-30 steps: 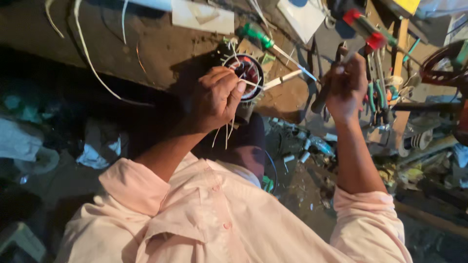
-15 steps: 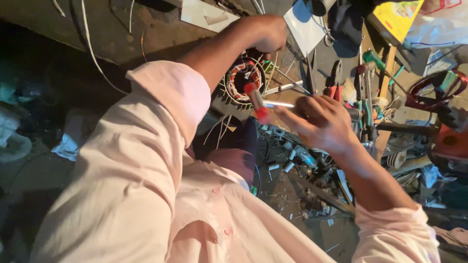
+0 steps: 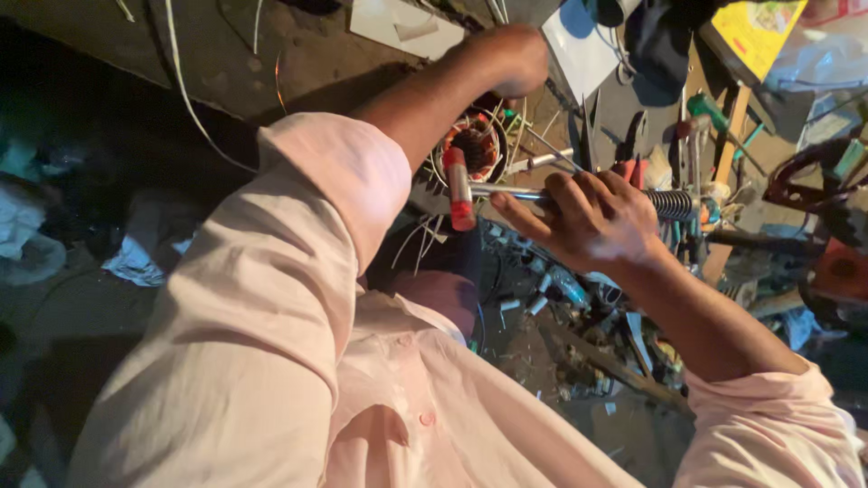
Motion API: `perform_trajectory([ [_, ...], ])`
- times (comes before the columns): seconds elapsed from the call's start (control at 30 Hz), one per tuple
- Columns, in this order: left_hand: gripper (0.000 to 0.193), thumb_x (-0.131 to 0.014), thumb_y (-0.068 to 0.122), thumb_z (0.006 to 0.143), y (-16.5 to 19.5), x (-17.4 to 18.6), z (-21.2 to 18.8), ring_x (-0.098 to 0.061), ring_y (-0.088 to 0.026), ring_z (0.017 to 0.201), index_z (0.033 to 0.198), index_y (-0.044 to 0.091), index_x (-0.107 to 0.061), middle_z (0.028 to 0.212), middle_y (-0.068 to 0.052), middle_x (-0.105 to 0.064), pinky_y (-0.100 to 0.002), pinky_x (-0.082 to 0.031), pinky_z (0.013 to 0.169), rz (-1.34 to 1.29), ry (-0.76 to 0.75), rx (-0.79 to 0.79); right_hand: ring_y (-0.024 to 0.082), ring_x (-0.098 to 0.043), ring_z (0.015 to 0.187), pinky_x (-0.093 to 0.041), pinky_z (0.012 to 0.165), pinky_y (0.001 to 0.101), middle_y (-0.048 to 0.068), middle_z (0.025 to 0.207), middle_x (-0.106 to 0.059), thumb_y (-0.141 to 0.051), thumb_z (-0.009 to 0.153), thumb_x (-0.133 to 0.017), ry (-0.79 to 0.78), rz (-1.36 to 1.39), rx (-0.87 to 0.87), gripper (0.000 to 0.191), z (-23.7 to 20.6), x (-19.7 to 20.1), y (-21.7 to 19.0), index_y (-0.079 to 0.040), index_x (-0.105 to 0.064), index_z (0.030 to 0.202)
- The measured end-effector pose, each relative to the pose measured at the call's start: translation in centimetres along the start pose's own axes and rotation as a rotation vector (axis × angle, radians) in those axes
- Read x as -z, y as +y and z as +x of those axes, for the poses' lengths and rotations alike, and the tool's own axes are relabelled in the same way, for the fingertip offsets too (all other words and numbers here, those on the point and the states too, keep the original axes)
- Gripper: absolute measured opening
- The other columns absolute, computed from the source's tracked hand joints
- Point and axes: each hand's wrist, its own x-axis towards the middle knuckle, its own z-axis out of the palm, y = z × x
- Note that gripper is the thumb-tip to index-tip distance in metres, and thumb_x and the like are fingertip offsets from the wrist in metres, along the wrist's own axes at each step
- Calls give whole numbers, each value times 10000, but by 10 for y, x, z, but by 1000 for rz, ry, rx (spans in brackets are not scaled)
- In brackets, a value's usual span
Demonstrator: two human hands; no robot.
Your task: The person works on a motor stator on a cluttered workbench, inserting white insulating strips into the copper coil slots, tucking wires into place, cutting material with scissors, and tapping the assembly with a hammer. They repeatedly adjust the windings and press components into the stator slots by hand.
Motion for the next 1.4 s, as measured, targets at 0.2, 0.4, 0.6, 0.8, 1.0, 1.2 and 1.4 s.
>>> perform_trajectory([
  [0.2, 350, -639, 234, 1023, 0, 1, 1, -642, -401, 683, 739, 30, -630, 693, -211, -622, -513, -487, 629, 1, -1, 24, 131, -597, 717, -481, 604, 268, 13, 859, -577, -128, 995, -662, -82, -20, -68, 550, -8, -2, -3, -291, -605, 1516],
  [0.4, 350, -638, 241, 1020, 1, 1, 5, -643, -404, 686, 740, 31, -632, 696, -213, -624, -515, -487, 631, 13, 3, 28, 130, -626, 698, -498, 576, 262, -2, 878, -622, -104, 864, -705, -193, -91, -142, 659, -17, 1, -11, -338, -663, 1478],
  [0.6, 349, -637, 247, 1018, 3, 0, 2, -643, -406, 688, 742, 33, -633, 699, -214, -627, -517, -487, 632, 24, 5, 37, 218, -629, 695, -509, 572, 353, 52, 895, -624, -35, 758, -682, -296, 119, -284, 770, -19, 4, -9, -262, -603, 1490],
  [0.8, 349, -636, 254, 1015, 3, 2, 3, -644, -409, 691, 743, 35, -635, 703, -216, -629, -519, -488, 634, 4, -16, 59, 227, -587, 701, -482, 539, 362, 36, 950, -607, 82, 831, -670, -161, 388, -366, 792, -18, 25, 10, -175, -561, 1573],
  [1.0, 349, -634, 261, 1012, 3, 4, -2, -645, -411, 694, 745, 37, -637, 706, -217, -632, -521, -488, 635, 0, -16, 72, 181, -555, 538, -423, 393, 342, 17, 912, -665, 28, 762, -674, -269, 369, -197, 768, 2, 12, 19, -225, -605, 1484],
  [1.2, 349, -633, 267, 1010, 2, 4, -4, -646, -414, 696, 746, 39, -639, 709, -219, -634, -524, -489, 637, -10, -14, 73, 159, -596, 579, -418, 364, 317, 1, 859, -631, 8, 853, -625, -426, 286, -231, 734, 1, 2, 17, -308, -587, 1514],
  [1.4, 349, -632, 274, 1007, 2, 4, -2, -646, -417, 699, 748, 40, -640, 713, -221, -637, -526, -489, 639, -3, -17, 77, 171, -629, 581, -433, 404, 335, -4, 980, -708, -12, 932, -622, -346, 367, -266, 655, 1, 11, 20, -332, -594, 1503],
])
